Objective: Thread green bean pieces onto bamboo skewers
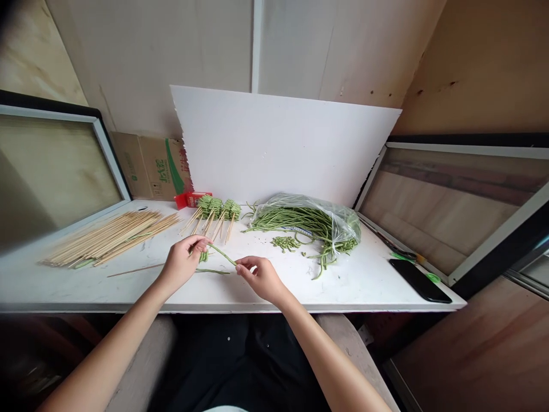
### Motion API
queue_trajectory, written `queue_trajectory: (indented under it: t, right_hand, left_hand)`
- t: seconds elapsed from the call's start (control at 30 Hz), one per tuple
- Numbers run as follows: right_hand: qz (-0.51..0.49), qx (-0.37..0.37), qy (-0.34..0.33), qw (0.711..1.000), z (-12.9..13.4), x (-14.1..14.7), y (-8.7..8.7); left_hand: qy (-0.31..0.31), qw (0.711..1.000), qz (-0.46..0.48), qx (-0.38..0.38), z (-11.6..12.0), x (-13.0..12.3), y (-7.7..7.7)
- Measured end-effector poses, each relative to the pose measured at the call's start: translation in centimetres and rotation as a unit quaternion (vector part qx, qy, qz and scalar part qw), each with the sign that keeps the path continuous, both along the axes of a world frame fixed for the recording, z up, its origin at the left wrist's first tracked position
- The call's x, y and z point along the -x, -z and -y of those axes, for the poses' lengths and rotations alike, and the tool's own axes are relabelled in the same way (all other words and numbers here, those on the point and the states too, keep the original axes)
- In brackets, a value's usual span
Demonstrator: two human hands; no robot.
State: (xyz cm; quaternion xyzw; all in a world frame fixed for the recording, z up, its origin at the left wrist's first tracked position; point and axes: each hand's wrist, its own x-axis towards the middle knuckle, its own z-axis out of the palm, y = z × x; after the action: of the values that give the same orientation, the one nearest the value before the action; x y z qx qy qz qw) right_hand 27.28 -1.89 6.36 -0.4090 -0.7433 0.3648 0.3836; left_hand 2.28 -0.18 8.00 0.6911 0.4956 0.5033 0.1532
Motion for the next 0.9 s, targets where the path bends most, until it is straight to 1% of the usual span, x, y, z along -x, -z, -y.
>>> queue_trajectory:
  t: [0.1,0.23,0.5,0.9]
  right_hand:
    - [-0.027,-0.022,0.05,0.998,-0.3,-0.6,0.1]
    - [-0.055,-0.042,0.082,0.994,-0.5,-1.0,0.0]
    - [-0.057,-0.031,0.082,0.994,-0.6,-1.0,0.3]
    - [-0.077,0.001,0.088,0.993,-0.7,-1.2,0.3]
  left_hand:
    - [0.023,1.0,-0.016,0.01,-0.2,0.4,0.1]
    - [0.042,0.998,-0.04,0.003,0.0,0.7,0.1]
    - [0.06,0.997,-0.045,0.015,0.5,0.5,-0.5]
    - [0.072,0.996,-0.049,0.022,1.4,0.0,-1.3]
